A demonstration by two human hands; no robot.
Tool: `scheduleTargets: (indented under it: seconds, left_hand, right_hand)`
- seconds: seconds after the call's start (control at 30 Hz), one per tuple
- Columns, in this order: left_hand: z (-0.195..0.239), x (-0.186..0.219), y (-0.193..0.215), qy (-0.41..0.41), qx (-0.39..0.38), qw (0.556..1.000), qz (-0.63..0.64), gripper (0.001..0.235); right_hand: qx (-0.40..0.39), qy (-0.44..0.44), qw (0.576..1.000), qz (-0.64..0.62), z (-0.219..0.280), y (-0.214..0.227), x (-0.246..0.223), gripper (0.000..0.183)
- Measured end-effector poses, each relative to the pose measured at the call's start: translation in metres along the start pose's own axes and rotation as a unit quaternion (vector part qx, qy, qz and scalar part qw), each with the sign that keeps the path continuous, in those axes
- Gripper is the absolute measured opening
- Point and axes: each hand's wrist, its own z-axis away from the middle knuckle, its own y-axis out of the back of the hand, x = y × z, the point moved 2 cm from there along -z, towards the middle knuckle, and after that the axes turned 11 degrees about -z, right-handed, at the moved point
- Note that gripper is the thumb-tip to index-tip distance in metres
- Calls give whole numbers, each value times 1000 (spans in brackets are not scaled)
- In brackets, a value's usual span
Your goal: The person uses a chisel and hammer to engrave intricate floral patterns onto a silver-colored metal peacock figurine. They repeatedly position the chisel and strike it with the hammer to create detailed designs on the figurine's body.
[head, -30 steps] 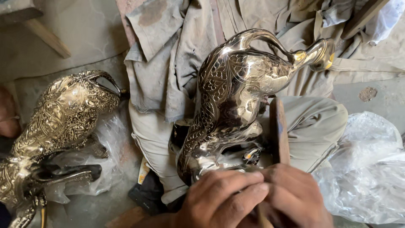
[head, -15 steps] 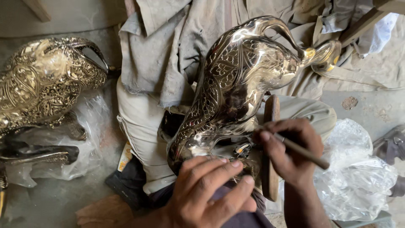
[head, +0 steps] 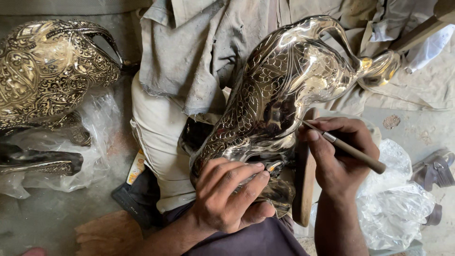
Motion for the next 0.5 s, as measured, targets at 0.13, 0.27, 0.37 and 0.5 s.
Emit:
scheduleTargets:
  seconds: [0.13, 0.27, 0.37, 0.5]
  left_hand:
    - [-14, 7, 14, 28, -28, 998, 48, 42]
    - [-26, 23, 37, 30, -46, 995, 79, 49]
    - [-37, 29, 38, -4, -66, 993, 94, 44]
    - [-52, 21, 24, 78, -38, 978, 188, 22]
  right_hand:
    - [-100, 62, 987, 112, 7, -9, -23, 8]
    - [-193, 51, 956, 216, 24, -22, -52, 17]
    - [-261, 74, 910, 313, 35, -26, -65, 26]
    - [-154, 50, 918, 363, 45, -7, -60, 28]
